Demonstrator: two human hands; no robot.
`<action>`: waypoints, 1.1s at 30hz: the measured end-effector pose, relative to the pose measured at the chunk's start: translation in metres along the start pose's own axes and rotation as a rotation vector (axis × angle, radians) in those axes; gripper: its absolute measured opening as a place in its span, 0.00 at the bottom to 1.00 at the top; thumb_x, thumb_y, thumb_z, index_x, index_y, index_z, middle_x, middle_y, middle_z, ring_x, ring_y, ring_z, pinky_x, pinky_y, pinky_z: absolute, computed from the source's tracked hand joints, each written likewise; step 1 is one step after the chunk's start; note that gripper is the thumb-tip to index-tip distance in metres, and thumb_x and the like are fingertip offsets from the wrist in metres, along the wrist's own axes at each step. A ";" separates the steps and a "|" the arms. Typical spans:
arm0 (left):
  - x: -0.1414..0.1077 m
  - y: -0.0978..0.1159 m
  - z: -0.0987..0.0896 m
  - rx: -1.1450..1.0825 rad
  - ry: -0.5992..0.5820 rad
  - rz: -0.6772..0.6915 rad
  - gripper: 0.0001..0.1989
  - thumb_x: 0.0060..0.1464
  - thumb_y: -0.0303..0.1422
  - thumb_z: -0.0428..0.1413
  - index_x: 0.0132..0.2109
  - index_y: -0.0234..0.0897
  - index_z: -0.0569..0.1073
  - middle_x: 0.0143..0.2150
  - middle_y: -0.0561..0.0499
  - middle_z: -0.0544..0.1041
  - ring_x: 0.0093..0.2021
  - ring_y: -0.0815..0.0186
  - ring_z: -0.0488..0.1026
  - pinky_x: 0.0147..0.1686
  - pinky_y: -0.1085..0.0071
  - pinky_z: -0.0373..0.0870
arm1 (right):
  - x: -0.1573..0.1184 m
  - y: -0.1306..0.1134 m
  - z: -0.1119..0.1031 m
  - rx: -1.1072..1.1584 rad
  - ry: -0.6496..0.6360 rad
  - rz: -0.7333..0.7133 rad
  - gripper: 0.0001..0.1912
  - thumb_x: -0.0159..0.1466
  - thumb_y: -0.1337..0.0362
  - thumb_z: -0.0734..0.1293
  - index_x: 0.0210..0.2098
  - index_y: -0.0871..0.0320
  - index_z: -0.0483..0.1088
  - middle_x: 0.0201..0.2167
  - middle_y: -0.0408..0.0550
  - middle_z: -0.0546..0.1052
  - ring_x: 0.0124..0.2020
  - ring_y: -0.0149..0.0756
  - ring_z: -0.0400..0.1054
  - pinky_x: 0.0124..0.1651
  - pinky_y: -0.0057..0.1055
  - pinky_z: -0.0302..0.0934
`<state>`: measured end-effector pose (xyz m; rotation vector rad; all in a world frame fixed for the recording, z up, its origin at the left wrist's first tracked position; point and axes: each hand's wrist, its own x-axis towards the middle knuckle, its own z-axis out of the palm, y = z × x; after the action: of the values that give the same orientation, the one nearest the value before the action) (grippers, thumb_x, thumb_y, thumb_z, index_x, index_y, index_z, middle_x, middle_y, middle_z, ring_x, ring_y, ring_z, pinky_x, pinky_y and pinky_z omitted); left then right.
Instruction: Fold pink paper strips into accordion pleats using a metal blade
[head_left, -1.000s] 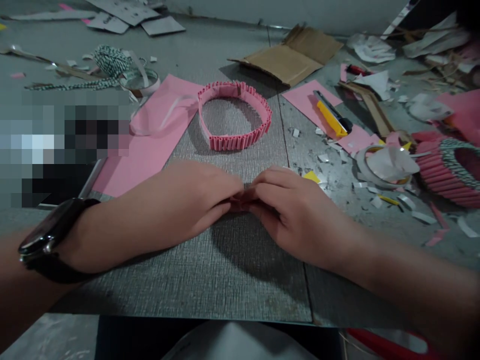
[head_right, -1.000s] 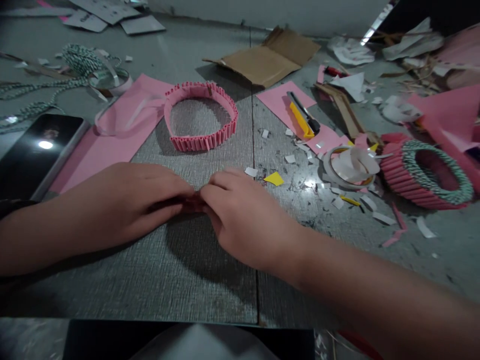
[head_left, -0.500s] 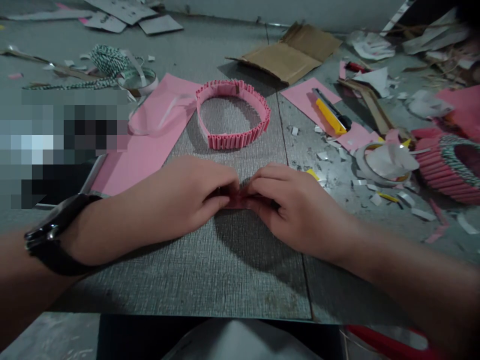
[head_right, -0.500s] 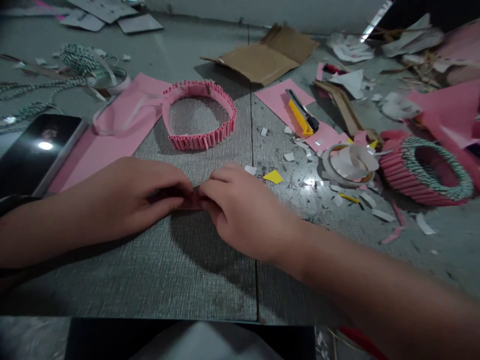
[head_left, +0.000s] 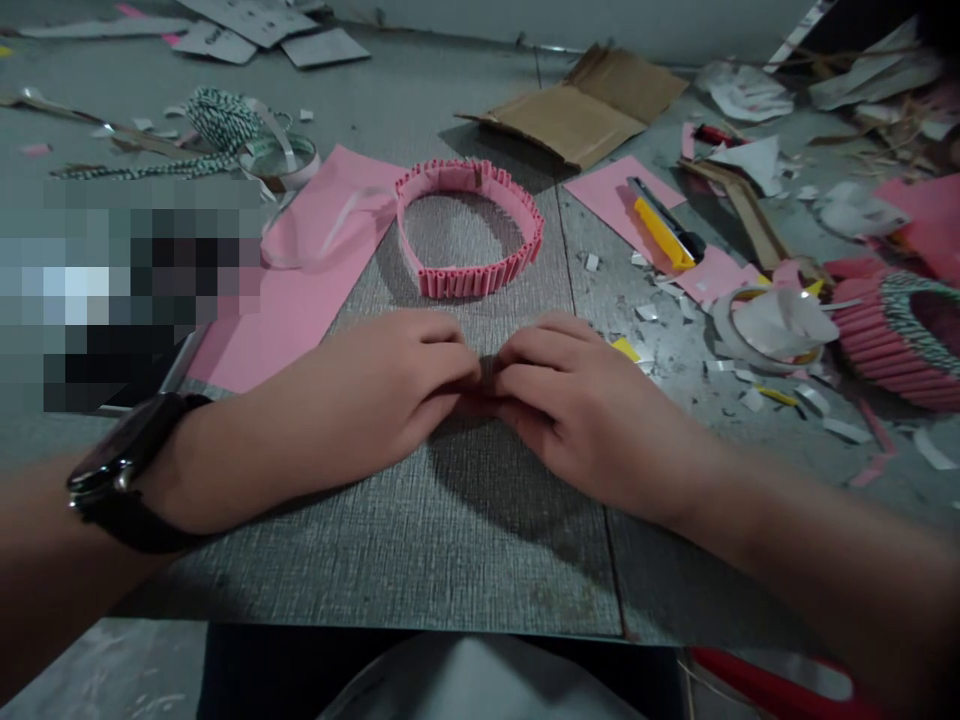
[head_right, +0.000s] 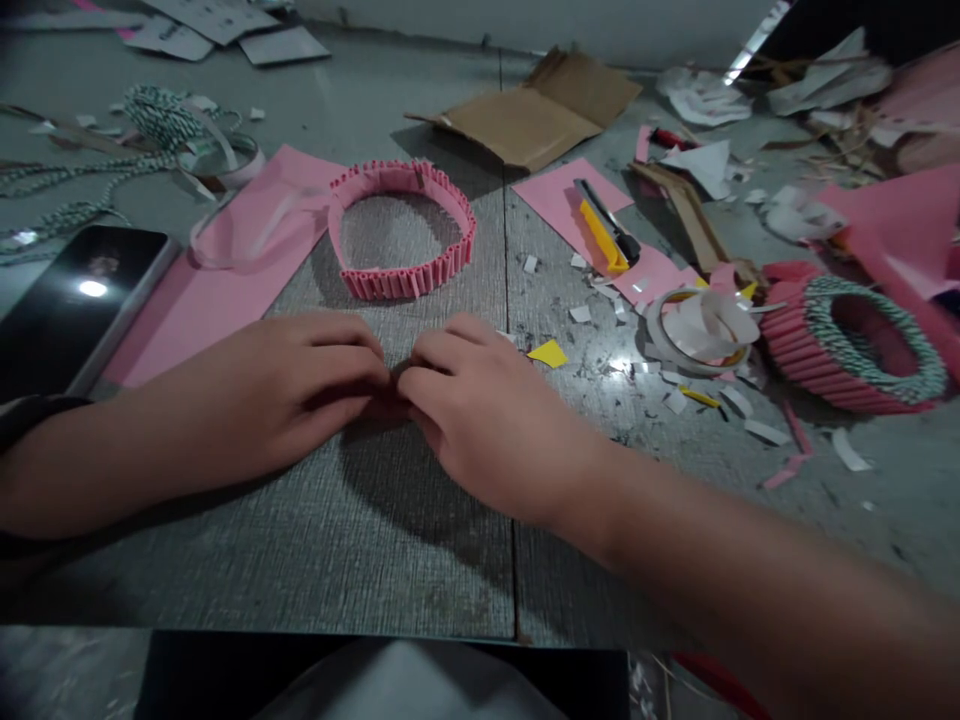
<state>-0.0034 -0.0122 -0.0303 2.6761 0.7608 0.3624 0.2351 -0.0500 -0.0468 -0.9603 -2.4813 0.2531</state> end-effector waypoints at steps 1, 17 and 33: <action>0.000 0.000 0.000 -0.011 0.001 0.001 0.11 0.70 0.25 0.54 0.41 0.35 0.81 0.41 0.48 0.79 0.41 0.59 0.77 0.42 0.63 0.70 | 0.001 0.001 -0.002 -0.017 -0.023 -0.034 0.10 0.74 0.72 0.69 0.38 0.63 0.82 0.39 0.56 0.82 0.44 0.50 0.73 0.51 0.47 0.71; 0.002 -0.008 -0.009 -0.032 -0.128 0.112 0.07 0.65 0.26 0.58 0.41 0.37 0.82 0.43 0.47 0.80 0.43 0.60 0.77 0.42 0.65 0.71 | 0.003 0.003 -0.015 -0.335 -0.112 -0.314 0.16 0.77 0.71 0.64 0.35 0.59 0.80 0.32 0.49 0.80 0.32 0.43 0.72 0.34 0.41 0.64; 0.002 0.000 -0.013 -0.040 0.026 0.026 0.13 0.69 0.29 0.53 0.42 0.38 0.83 0.38 0.48 0.84 0.38 0.61 0.79 0.39 0.65 0.68 | 0.003 0.004 -0.005 0.004 0.102 -0.022 0.08 0.74 0.70 0.66 0.38 0.58 0.77 0.34 0.51 0.82 0.36 0.41 0.75 0.39 0.37 0.68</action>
<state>-0.0062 -0.0073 -0.0179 2.6507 0.7196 0.4154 0.2384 -0.0452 -0.0425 -0.9201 -2.3965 0.1972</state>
